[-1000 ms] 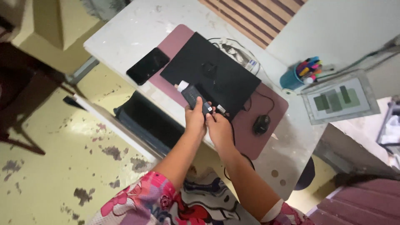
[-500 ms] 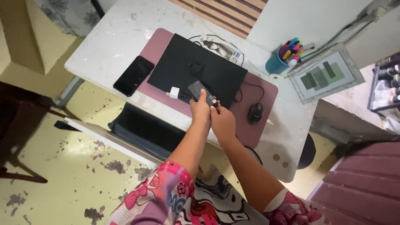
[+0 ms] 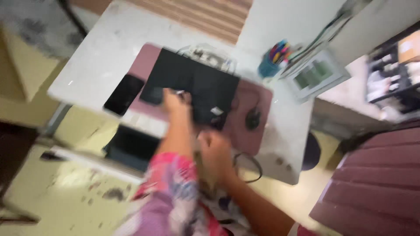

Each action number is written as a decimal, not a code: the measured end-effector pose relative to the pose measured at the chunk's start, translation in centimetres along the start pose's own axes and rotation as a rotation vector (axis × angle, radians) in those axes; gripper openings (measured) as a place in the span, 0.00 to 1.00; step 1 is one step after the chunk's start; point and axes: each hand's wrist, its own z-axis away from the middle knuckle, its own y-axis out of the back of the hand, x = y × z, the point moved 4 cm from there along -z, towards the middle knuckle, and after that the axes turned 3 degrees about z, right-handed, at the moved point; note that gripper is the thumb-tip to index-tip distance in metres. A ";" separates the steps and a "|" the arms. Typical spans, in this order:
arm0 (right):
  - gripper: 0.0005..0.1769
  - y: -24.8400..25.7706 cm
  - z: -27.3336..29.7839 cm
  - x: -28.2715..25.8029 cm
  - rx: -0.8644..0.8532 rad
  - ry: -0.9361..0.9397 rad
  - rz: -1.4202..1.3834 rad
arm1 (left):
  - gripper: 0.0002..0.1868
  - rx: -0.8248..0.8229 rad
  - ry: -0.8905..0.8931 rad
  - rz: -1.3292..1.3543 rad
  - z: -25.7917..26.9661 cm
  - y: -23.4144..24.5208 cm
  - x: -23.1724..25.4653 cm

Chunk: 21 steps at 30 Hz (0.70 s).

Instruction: The user is organizing various items including stationery, a laptop, and power cables on and around a desk.

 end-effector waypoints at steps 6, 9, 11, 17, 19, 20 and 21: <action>0.20 2.0 -2.9 1.0 -0.012 -0.194 -0.236 | 0.15 -0.239 0.149 0.073 -2.9 -1.0 4.4; 0.21 4.4 -5.5 1.0 0.092 -0.042 -0.197 | 0.19 -0.313 0.247 0.082 -0.6 0.1 5.5; 0.21 3.6 -6.6 1.6 0.038 0.010 -0.195 | 0.17 -0.343 0.247 -0.024 2.2 0.8 6.9; 0.25 -5.6 -10.0 5.0 -0.197 0.218 0.014 | 0.22 -0.553 0.358 -0.332 7.3 2.1 10.0; 0.24 -8.9 -10.9 5.8 -0.213 0.341 0.007 | 0.19 -0.544 0.355 -0.372 9.4 2.5 10.6; 0.29 -9.2 -11.3 5.4 -0.150 0.356 0.005 | 0.20 -0.578 0.366 -0.379 9.9 2.6 10.7; 0.34 -9.5 -11.7 4.9 -0.087 0.371 0.002 | 0.20 -0.612 0.376 -0.386 10.5 2.8 10.7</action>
